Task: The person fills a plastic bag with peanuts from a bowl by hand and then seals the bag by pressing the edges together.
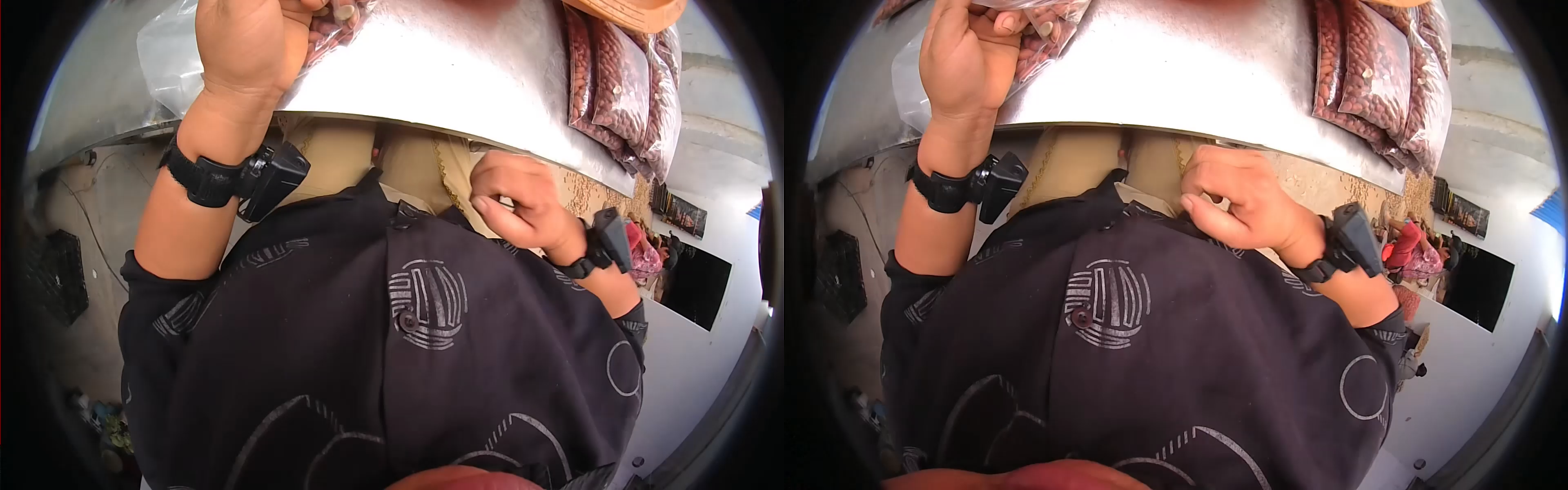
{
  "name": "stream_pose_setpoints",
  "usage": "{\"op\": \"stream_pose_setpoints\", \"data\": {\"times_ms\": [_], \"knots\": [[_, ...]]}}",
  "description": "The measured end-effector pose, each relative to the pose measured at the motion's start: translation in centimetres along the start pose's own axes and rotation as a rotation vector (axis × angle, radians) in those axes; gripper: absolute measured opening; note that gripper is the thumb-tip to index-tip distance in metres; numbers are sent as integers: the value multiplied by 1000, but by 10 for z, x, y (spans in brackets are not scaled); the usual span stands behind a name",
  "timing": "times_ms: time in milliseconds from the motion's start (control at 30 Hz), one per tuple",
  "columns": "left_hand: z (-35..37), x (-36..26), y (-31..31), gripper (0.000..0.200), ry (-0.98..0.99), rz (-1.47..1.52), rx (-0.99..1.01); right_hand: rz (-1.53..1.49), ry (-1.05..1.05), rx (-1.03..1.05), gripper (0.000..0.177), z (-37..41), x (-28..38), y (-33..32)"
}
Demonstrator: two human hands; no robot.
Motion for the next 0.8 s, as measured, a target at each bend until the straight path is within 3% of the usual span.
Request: {"op": "stream_pose_setpoints", "data": {"times_ms": [67, 133, 167, 267, 367, 467, 567, 667, 767, 800], "knots": [[2, 2, 4, 13, 16, -13, 44, -15, 273, -23, 7, 45, -58, 19], [4, 1, 9, 13, 93, -31, 50, 67, 293, -109, 7, 61, -89, 30], [6, -2, 8, 13, 97, -64, 54, 85, 296, -158, 7, 65, -100, 41], [-3, 2, -1, 12, 111, -81, 94, 303, 54, -285, 10, 48, -109, 57], [-1, 3, 1, 12, 109, -118, 84, 569, 83, -109, 17, 24, -110, 86], [-1, 4, 4, 11, 101, -112, 93, 656, 12, -74, 26, 7, -116, 94], [-1, 8, 3, 11, 85, -127, 86, 767, 140, 424, 29, 6, -135, 118], [0, 7, 1, 12, 53, -187, 52, 843, 49, 490, 30, 0, -124, 132], [1, -2, -7, 16, -2, -247, -2, 416, 416, 171, 31, 13, -142, 90], [0, -5, -11, 17, -23, -264, -15, 537, 504, 52, 31, 30, -167, 69]]}}
Point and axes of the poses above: each hand's wrist, its own z-axis away from the middle knuckle, its own y-axis out of the palm, x = y × z, the point moved 7 cm from there along -z, towards the middle knuckle, and after that the axes turned 10 degrees about -x, right-handed, at the moved point
